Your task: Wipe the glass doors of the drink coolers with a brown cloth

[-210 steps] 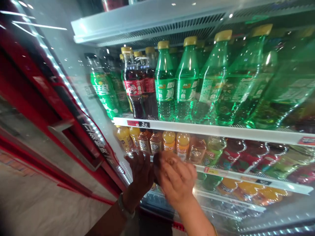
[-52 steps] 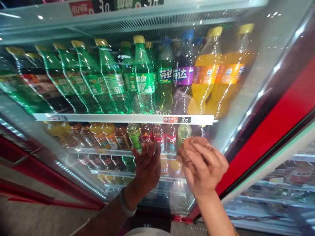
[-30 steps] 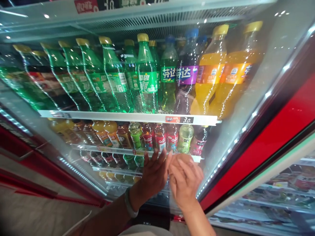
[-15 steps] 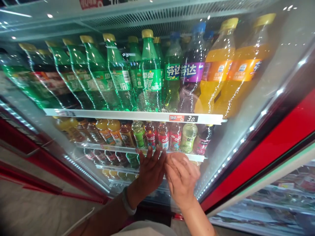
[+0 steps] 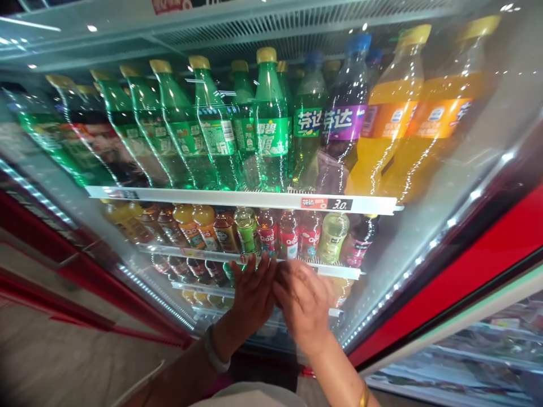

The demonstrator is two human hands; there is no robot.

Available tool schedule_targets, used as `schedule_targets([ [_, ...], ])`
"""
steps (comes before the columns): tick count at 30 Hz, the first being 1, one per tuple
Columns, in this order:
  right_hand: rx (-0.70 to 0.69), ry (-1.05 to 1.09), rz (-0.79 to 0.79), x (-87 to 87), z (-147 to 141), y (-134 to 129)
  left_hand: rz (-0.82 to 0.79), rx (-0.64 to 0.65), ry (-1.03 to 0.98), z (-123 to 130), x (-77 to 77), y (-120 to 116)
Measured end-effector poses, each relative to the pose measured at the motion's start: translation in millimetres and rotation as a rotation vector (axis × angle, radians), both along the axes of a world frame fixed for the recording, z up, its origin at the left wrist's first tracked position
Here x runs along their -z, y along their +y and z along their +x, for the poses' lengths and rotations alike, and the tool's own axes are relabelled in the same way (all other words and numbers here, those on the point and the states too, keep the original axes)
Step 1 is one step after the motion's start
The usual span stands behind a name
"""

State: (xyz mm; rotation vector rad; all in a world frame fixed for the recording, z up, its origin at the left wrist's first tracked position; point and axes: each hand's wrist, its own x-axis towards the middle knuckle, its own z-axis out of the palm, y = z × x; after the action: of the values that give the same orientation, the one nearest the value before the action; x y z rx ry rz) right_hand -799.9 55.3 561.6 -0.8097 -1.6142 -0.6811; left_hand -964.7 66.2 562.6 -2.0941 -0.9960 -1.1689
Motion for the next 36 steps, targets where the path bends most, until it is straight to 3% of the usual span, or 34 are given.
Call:
schedule_targets([
  [2,-0.006,0.017,0.034,-16.8,4,4,0.003,-0.026,-0.008,-8,-1.3,0],
  [4,0.026,0.065,0.045,-22.0,13,4,0.013,-0.058,-0.017,-18,-1.5,1],
  [7,0.083,0.119,0.017,-0.1,15,1,0.012,-0.093,-0.02,-32,2.1,1],
  [11,0.03,0.03,-0.041,32.7,-21,1,0.004,-0.092,-0.005,-46,8.2,-1],
  [14,-0.06,-0.061,-0.07,18.8,-46,8,-0.014,-0.067,0.005,-59,8.2,0],
  [18,-0.057,-0.009,0.05,-13.9,-49,16,-0.005,-0.089,-0.023,-80,6.7,4],
  [21,-0.001,0.029,0.062,-7.4,-53,13,-0.003,-0.093,-0.018,-95,8.2,5],
  [25,0.003,0.01,-0.002,14.8,-89,9,-0.019,-0.078,0.007,-111,8.4,4],
  [28,-0.05,-0.037,-0.024,2.9,-115,14,-0.024,-0.06,0.006,-124,5.2,4],
  [32,-0.028,-0.016,0.056,-25.0,-117,20,-0.017,-0.068,-0.019,-146,3.1,9],
  [34,0.027,0.024,0.064,-21.9,-115,16,-0.01,-0.08,-0.029,-158,4.8,11],
  [36,0.07,0.063,0.029,-6.2,-121,10,-0.002,-0.097,-0.044,-169,7.5,13],
])
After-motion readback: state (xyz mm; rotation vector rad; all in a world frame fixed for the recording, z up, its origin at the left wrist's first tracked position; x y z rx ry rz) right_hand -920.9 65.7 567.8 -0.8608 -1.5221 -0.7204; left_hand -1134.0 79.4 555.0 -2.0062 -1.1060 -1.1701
